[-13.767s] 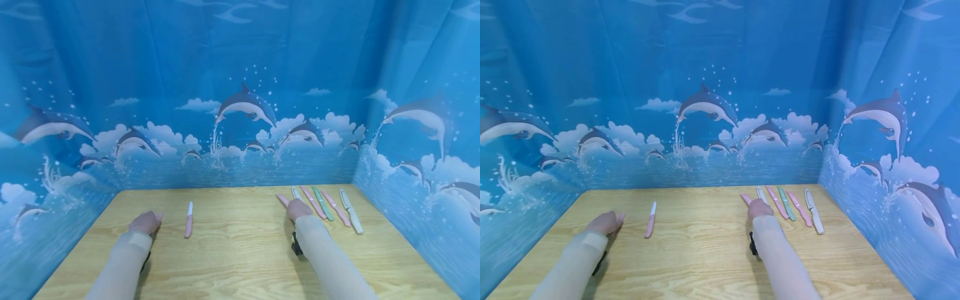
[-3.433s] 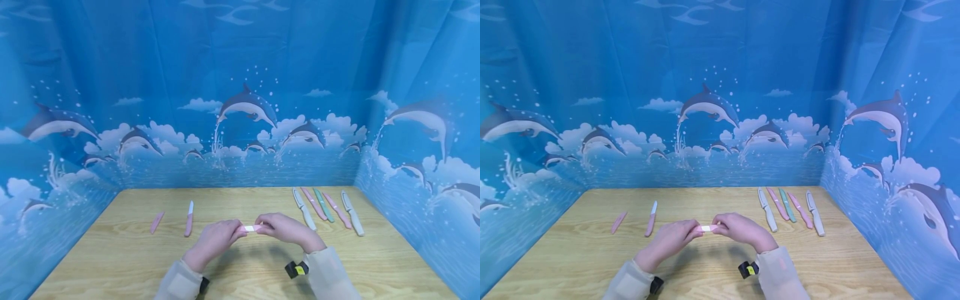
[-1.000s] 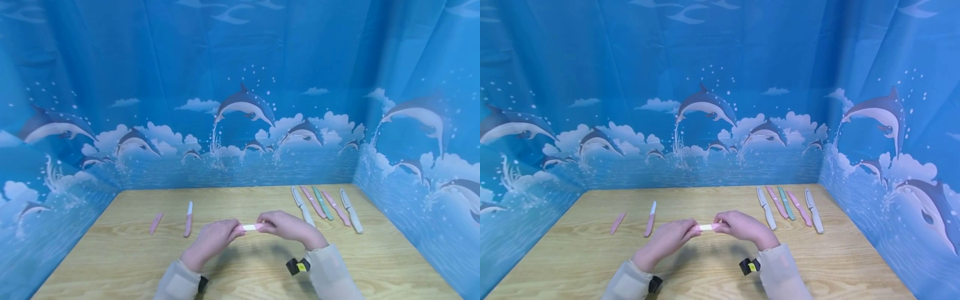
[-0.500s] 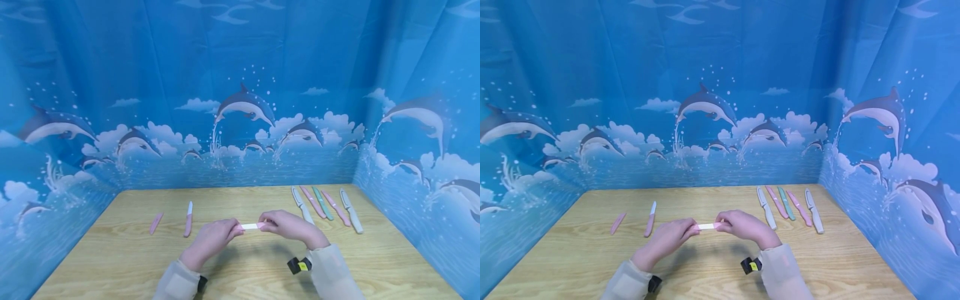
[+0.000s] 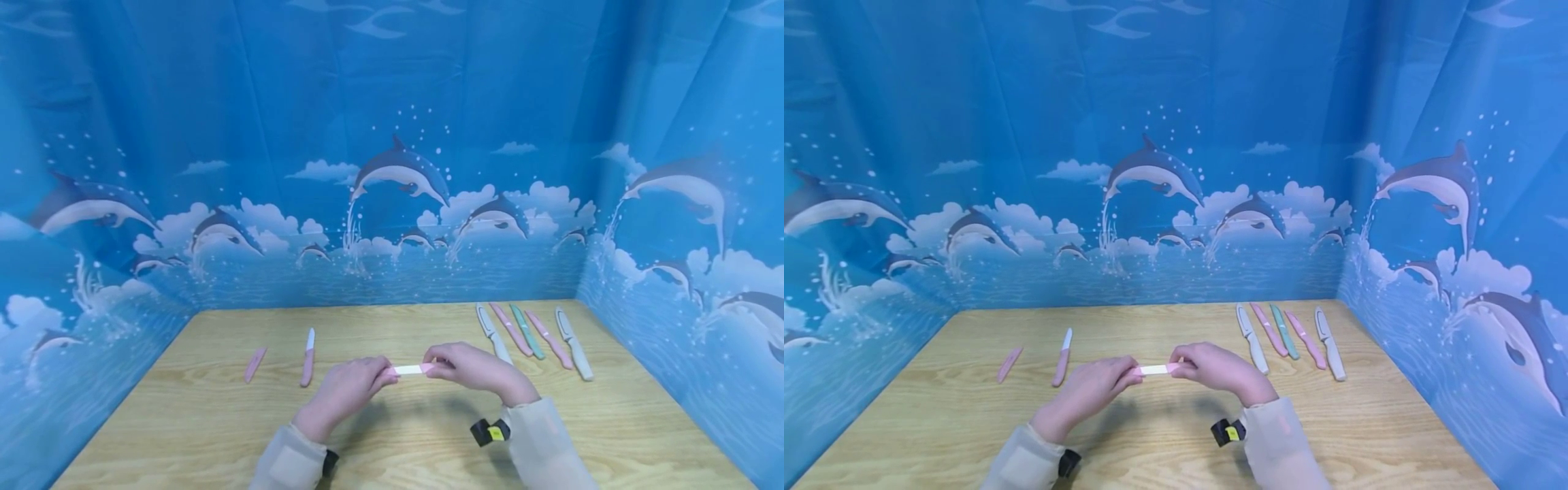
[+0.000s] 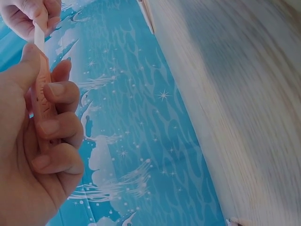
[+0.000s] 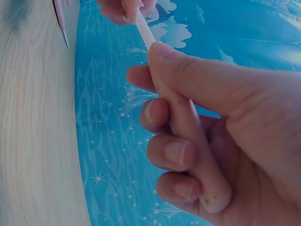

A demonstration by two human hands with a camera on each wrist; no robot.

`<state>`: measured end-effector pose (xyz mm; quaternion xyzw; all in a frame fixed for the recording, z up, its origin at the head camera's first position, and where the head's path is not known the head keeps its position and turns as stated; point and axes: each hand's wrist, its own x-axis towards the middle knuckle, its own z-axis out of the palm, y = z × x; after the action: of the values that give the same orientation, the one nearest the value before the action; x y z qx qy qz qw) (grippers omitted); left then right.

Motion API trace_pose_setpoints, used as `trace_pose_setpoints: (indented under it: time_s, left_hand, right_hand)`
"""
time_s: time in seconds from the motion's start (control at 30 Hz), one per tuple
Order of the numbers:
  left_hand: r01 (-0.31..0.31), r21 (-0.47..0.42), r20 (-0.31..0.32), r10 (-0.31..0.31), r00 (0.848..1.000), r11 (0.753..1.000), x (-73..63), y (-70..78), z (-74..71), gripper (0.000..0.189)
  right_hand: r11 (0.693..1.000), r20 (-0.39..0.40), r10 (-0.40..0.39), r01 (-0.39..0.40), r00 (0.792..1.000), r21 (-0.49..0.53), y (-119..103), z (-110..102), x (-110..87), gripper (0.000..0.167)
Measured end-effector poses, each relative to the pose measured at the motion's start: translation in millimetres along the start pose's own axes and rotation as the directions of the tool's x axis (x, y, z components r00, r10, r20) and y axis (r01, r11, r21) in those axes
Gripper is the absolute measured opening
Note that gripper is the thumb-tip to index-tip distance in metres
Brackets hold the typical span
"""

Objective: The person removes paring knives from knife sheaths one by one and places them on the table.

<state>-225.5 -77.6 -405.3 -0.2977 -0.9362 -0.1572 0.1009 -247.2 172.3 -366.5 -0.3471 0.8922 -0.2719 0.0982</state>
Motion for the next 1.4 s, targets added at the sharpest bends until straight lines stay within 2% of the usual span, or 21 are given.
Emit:
trace_pose_setpoints:
  time_s: [0.13, 0.4, 0.83, 1.2, 1.4]
  left_hand:
    - [-0.001, -0.001, -0.004, 0.001, 1.0, 1.0, 0.7, -0.6, -0.2, 0.022]
    - [0.003, 0.009, 0.002, -0.003, 1.0, 1.0, 0.6, -1.4, 0.0, 0.038]
    - [-0.024, 0.017, -0.035, 0.024, 0.999, 1.0, -2.1, 0.4, 1.0, 0.025]
    - [-0.027, 0.02, -0.039, 0.028, 0.999, 0.999, -2.0, -3.0, 2.6, 0.032]
    - [-0.023, 0.017, -0.039, 0.023, 0.999, 1.0, -0.2, -5.0, 1.1, 0.027]
  right_hand:
    - [1.0, -0.005, -0.003, 0.003, 1.0, 0.013, -1.0, -1.3, -1.0, 0.02]
    - [1.0, -0.002, 0.002, -0.002, 1.0, 0.029, 0.3, -0.7, -2.0, 0.018]
    - [0.999, 0.0, 0.007, -0.007, 1.0, 0.042, 4.7, 0.8, -3.5, 0.018]
    - [0.999, 0.005, 0.003, -0.003, 1.0, 0.05, 5.2, 0.3, -4.3, 0.02]
    - [1.0, -0.004, 0.009, -0.009, 1.0, 0.023, 8.5, -0.7, -1.5, 0.017]
